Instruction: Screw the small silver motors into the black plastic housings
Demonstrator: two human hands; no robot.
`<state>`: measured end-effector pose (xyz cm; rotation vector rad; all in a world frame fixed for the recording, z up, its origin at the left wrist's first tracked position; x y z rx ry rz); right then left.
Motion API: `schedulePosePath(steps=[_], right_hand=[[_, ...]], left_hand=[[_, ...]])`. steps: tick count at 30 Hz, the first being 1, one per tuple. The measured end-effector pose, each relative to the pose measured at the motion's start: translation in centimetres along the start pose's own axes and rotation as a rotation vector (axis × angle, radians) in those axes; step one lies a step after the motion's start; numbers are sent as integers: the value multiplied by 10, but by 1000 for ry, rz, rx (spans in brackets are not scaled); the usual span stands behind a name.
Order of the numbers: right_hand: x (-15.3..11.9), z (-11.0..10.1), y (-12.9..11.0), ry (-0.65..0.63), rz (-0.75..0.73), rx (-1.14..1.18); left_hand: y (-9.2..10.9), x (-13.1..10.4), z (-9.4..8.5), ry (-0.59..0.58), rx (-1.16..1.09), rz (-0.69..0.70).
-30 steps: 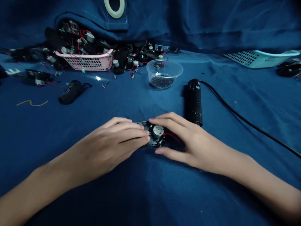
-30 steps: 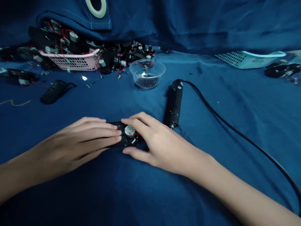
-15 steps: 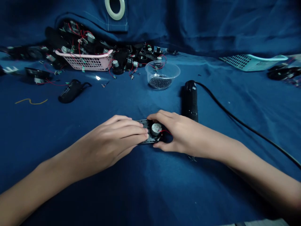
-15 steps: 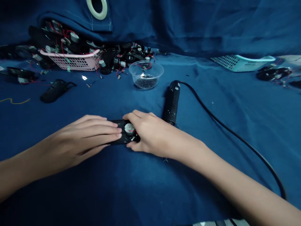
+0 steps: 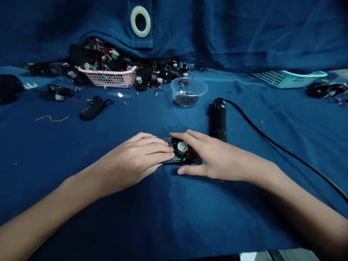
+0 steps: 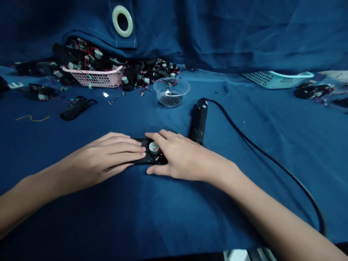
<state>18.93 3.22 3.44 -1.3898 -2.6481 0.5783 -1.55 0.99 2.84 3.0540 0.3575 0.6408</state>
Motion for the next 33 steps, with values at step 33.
schedulePosePath(steps=[33], right_hand=[[1, -7, 4, 86, -57, 170]], left_hand=[[3, 2, -2, 8, 57, 23]])
Point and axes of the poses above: each hand's wrist, its own x-axis towards the middle knuckle, its own z-axis out of the palm, y = z × x, the point moved 3 cm from there along x, towards the middle knuckle, and after that the axes turned 12 degrees about z, right-handed, at the moved point
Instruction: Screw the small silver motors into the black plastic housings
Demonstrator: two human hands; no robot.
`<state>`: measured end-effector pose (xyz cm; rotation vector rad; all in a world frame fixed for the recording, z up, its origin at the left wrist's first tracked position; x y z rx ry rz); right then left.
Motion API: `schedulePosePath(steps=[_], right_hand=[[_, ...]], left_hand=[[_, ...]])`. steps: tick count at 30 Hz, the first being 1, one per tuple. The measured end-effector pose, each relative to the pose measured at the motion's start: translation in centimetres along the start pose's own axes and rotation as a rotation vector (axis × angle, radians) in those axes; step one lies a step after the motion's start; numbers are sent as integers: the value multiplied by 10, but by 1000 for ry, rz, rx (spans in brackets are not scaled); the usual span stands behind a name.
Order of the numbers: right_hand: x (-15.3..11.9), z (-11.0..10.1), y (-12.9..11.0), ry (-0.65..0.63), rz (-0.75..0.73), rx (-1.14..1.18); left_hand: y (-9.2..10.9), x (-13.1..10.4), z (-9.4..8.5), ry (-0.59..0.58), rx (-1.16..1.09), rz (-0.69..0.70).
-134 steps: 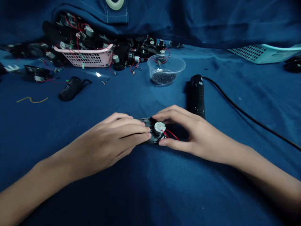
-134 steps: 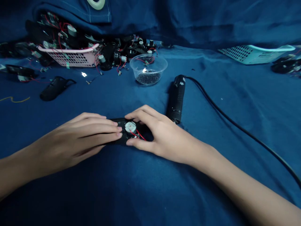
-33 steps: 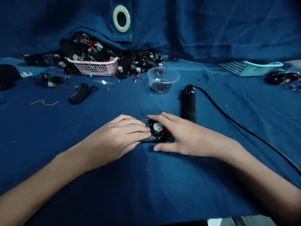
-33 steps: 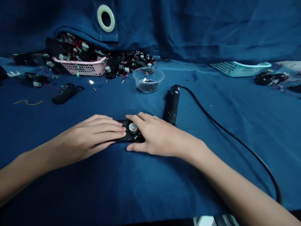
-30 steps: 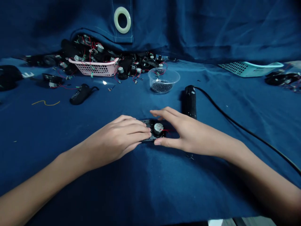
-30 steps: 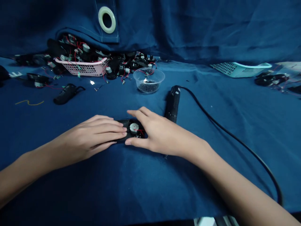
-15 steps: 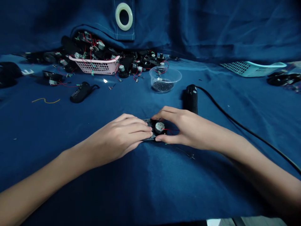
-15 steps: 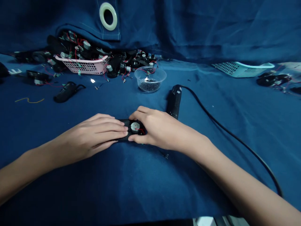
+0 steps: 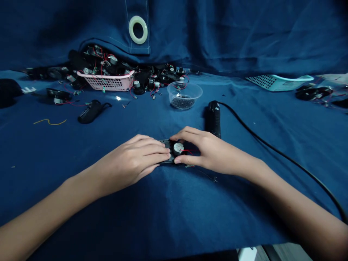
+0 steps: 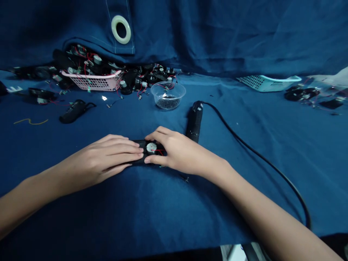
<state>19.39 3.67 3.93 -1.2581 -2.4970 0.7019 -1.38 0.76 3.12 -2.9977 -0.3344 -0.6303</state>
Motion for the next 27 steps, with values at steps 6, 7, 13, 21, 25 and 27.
schedulePosePath(steps=[6, 7, 13, 21, 25, 27], right_hand=[[-5, -8, -2, 32, 0, -31], [-5, -11, -2, 41, 8, -33], [-8, -24, -5, 18, 104, 8], [-10, -22, -4, -66, 150, 17], [-10, -22, -4, -45, 120, 32], [-10, -23, -4, -26, 113, 45]], left_hand=[[-1, -2, 3, -4, -25, -17], [-2, -3, 3, -3, -26, -17], [-2, -3, 3, 4, -23, -5], [-1, -2, 2, 25, -35, -11], [-1, -1, 2, 20, -32, -14], [-2, -1, 3, 16, -27, -11]])
Point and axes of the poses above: each hand's wrist, its own x-axis towards the middle knuckle, its own z-axis out of the palm, y = z × x, the point moved 3 cm from there along x, towards the middle knuckle, and after that the axes turned 12 degrees about z, right-handed, at the moved point
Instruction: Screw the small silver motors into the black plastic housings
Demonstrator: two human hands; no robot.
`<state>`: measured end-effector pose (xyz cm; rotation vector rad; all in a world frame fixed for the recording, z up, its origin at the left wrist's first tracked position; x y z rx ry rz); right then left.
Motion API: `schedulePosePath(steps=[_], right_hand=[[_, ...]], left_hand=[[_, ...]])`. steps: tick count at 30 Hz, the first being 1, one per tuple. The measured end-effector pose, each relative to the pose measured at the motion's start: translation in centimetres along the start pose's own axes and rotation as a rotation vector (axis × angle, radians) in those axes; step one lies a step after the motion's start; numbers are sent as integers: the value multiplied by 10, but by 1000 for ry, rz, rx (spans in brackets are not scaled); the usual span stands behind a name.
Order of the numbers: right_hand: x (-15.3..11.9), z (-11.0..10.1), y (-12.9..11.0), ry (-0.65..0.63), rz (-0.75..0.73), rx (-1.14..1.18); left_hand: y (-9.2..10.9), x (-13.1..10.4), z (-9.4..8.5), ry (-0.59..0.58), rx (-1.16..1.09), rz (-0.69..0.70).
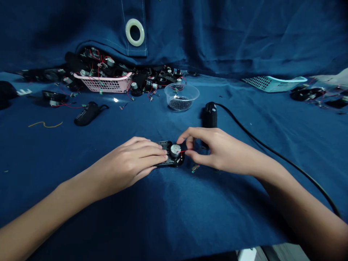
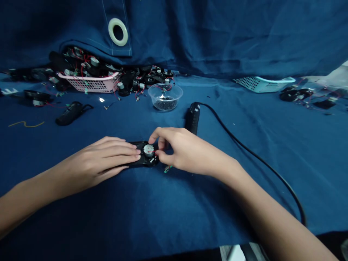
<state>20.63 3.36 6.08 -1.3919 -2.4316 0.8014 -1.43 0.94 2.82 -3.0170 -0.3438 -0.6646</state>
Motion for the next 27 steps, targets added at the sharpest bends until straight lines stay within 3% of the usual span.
schedulePosePath(steps=[11, 20, 27], right_hand=[[2, -2, 8, 65, 60, 112], [3, -1, 16, -110, 93, 41], [2, 12, 6, 90, -103, -53]], left_hand=[[0, -1, 1, -9, 3, 11], [-1, -3, 2, -19, 3, 5], [-1, -1, 1, -12, -2, 11]])
Point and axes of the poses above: each hand's wrist, its own x-axis towards the middle knuckle, its own z-axis out of the palm, y = z × x, the point moved 3 cm from there along x, towards the middle knuckle, and after that the axes turned 12 degrees about z, right-handed, at the moved point
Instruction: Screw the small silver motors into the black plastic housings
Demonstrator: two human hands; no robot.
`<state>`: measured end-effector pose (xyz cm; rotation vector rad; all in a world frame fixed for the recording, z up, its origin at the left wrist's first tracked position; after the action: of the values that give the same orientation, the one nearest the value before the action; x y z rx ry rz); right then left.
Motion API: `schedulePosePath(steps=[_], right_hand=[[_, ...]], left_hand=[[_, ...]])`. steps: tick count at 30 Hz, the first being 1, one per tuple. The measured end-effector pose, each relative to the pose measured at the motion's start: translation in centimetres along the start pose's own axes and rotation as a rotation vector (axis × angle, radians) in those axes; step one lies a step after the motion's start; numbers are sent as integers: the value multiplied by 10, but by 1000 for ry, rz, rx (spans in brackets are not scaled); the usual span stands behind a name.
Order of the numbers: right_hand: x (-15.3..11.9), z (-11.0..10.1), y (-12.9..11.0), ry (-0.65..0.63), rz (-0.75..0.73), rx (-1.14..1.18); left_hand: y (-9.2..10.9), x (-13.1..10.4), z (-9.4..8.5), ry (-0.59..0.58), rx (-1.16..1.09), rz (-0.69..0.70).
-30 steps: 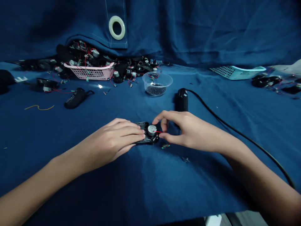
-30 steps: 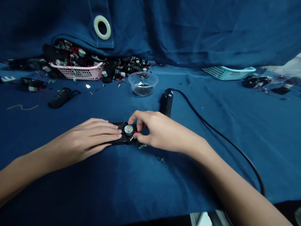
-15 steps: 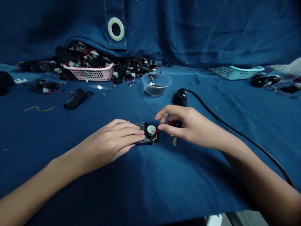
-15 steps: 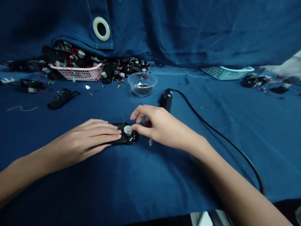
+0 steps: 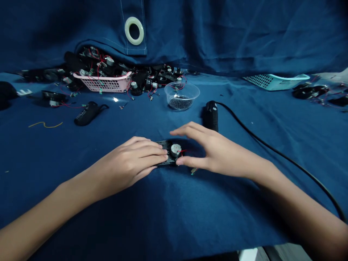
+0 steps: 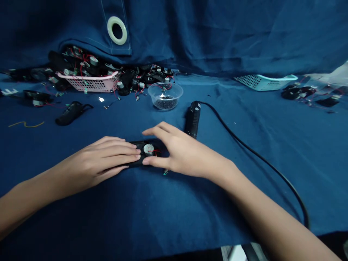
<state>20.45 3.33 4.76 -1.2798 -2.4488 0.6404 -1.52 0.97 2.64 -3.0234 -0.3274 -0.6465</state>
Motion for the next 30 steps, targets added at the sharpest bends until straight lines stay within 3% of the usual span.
schedulePosePath(steps=[6, 16, 22, 30], right_hand=[[4, 18, -2, -53, -52, -30], [15, 13, -6, -118, -17, -111], [13, 17, -6, -173, 19, -41], [29, 22, -19, -256, 90, -330]], left_hand=[[0, 1, 0, -4, 9, 2], [1, 2, -1, -8, 14, -11], [3, 3, -2, -5, 35, -12], [1, 2, -1, -23, 25, -23]])
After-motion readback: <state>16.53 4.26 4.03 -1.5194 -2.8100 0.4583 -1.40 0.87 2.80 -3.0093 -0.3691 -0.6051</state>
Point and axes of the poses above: each hand's wrist, its own x-axis towards the middle knuckle, its own z-axis out of the palm, y = z × x, the point moved 3 cm from there along x, towards the middle knuckle, and after that the axes turned 12 degrees about z, right-handed, at the moved point
